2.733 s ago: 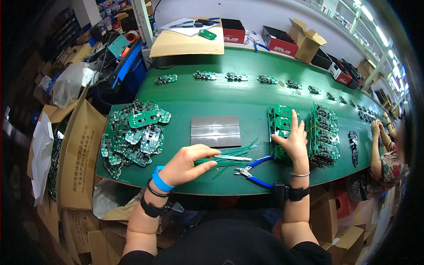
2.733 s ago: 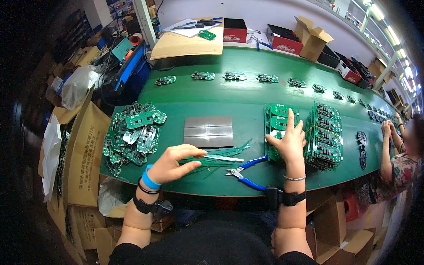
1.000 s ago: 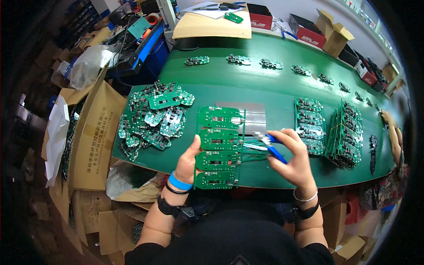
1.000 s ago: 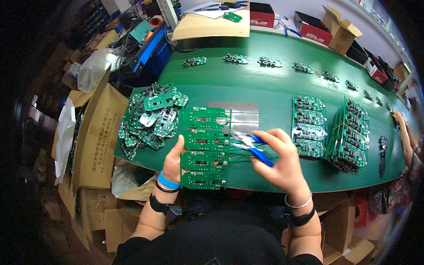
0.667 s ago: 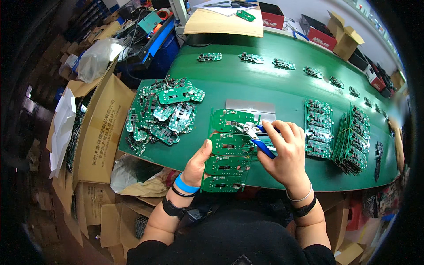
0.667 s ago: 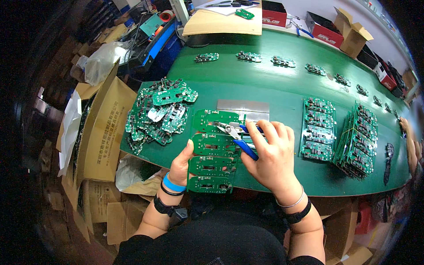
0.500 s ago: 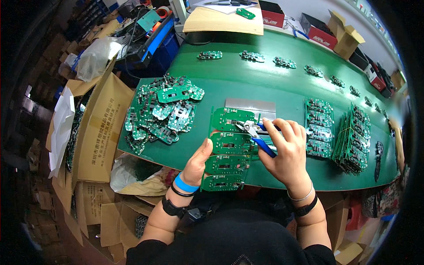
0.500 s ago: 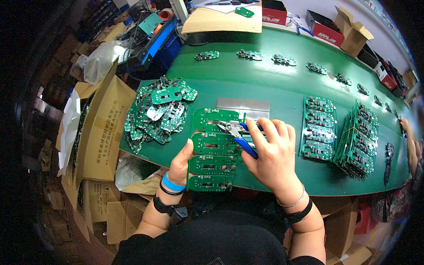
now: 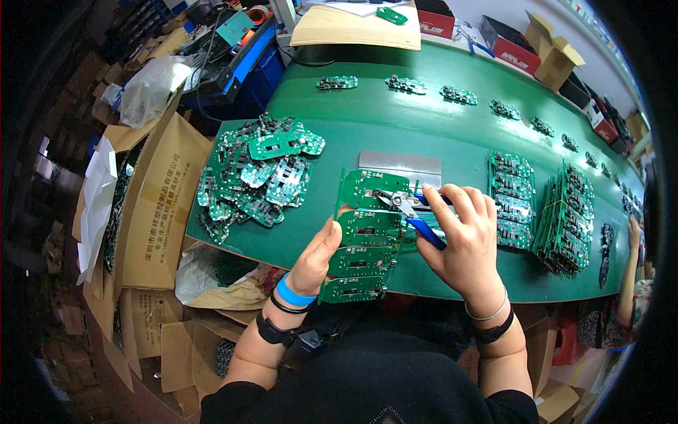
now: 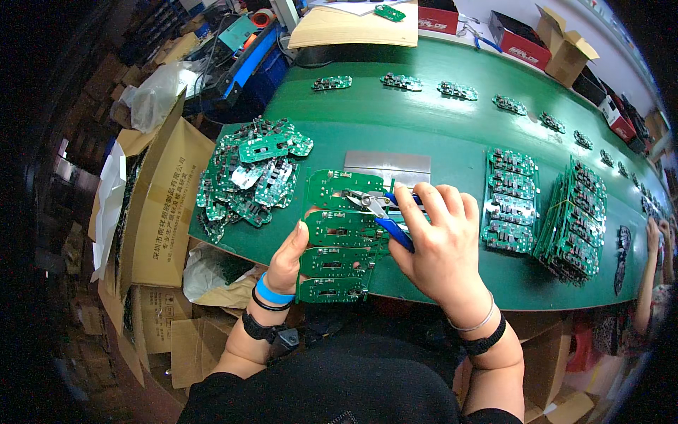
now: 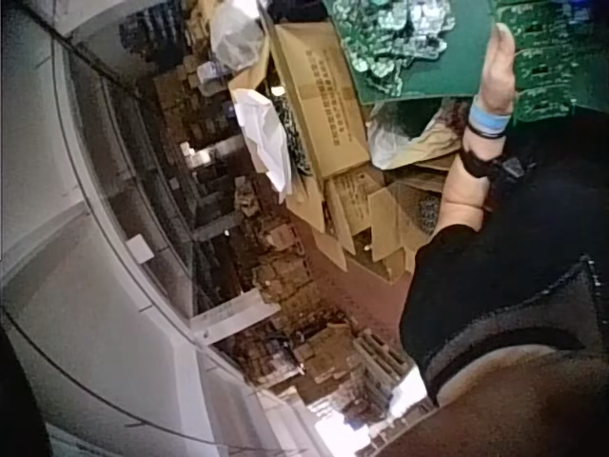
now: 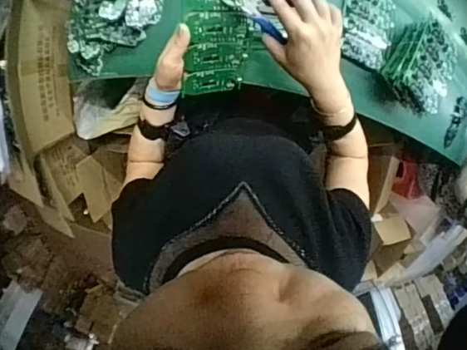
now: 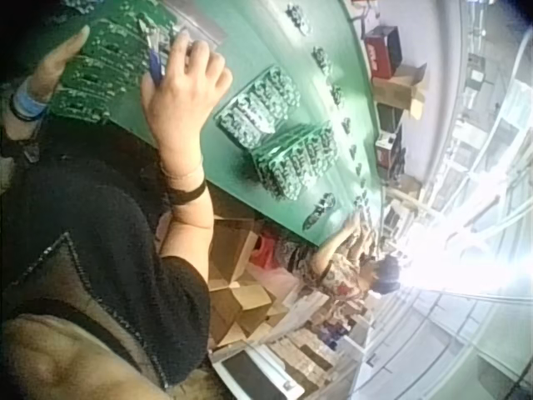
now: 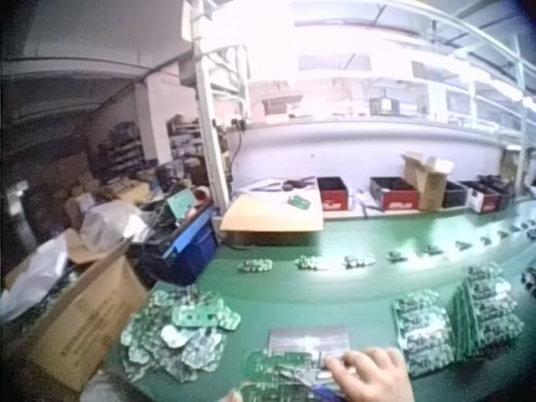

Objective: The worker is assembling printed circuit boards on an assembly line, using pliers to separate or trim components.

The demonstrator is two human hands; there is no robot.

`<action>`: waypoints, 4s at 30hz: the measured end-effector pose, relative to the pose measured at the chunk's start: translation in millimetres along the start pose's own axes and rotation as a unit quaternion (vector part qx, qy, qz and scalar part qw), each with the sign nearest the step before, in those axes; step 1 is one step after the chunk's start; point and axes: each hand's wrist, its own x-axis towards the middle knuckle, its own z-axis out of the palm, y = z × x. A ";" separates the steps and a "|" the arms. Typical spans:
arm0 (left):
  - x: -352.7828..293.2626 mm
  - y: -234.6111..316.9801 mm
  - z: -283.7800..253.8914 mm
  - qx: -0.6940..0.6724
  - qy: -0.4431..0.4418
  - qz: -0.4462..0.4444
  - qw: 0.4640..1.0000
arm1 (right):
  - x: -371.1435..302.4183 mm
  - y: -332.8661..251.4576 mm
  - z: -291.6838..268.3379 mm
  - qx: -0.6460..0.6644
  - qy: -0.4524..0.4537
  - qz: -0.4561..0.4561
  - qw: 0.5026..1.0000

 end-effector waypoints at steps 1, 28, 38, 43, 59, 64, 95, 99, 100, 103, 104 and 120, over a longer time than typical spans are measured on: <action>-0.1 0.0 0.4 -0.006 0.002 -0.003 1.000 | 0.1 0.0 -0.7 -0.001 0.000 0.000 1.000; -1.0 6.5 1.7 -0.055 0.007 -0.017 0.998 | -3.2 2.7 7.3 0.011 0.017 -0.017 1.000; -5.0 -1.3 -22.2 -0.412 -0.013 -0.032 0.911 | -12.9 6.0 4.0 0.095 0.027 0.032 0.995; -3.2 -5.9 -18.4 -0.424 -0.063 0.011 0.903 | -16.4 -4.5 16.0 0.093 -0.008 0.026 0.995; 0.3 11.5 -9.8 -0.248 -0.012 -0.026 0.968 | -10.3 -8.7 -0.5 0.088 -0.020 0.002 0.996; 1.8 14.7 3.8 -0.136 0.049 -0.001 0.989 | -4.4 -18.6 7.5 0.064 -0.028 -0.009 0.998; -3.6 18.0 -9.6 -0.119 0.046 -0.021 0.992 | -1.3 -9.2 4.3 0.100 0.066 0.009 0.993; -2.7 11.8 -25.1 -0.375 -0.014 0.000 0.927 | -7.7 -6.3 5.0 0.088 0.018 0.032 0.995; -2.1 7.8 -26.4 -0.397 -0.033 0.009 0.917 | -8.7 -7.1 8.7 0.091 0.007 0.034 0.995; -1.5 6.0 -21.6 -0.405 -0.040 0.015 0.913 | -10.0 -10.3 16.1 0.083 -0.005 0.042 0.996; -1.0 6.2 -19.9 -0.401 -0.043 0.020 0.915 | -10.1 -10.6 16.8 0.084 -0.004 0.041 0.996; 7.8 26.1 -18.8 -0.246 0.036 0.003 0.969 | -11.2 -9.6 -6.6 0.097 -0.043 0.006 0.994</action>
